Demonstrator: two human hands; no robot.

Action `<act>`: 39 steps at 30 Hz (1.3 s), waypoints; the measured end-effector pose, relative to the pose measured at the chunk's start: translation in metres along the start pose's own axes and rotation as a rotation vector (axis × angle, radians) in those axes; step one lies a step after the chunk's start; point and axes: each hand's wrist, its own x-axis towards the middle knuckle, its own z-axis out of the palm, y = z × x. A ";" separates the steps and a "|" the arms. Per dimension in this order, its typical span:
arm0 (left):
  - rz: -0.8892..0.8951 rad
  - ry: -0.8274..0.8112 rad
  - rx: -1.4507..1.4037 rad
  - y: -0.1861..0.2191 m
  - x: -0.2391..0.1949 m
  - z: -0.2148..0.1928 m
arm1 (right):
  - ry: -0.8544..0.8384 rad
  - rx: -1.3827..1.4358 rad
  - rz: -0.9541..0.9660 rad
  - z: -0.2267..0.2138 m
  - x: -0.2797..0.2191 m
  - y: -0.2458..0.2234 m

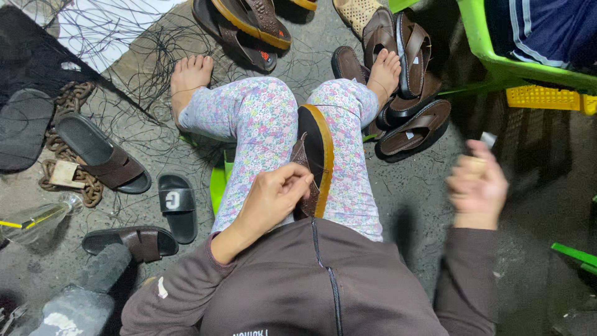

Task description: The person sits on the floor and sews a brown sandal using a needle and thread. They repeatedly push the needle through the sole and pull the thread to secure the stitching.

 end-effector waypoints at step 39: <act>0.400 -0.134 -0.799 0.030 0.139 -0.001 | -0.263 -1.300 -0.175 0.167 0.013 0.133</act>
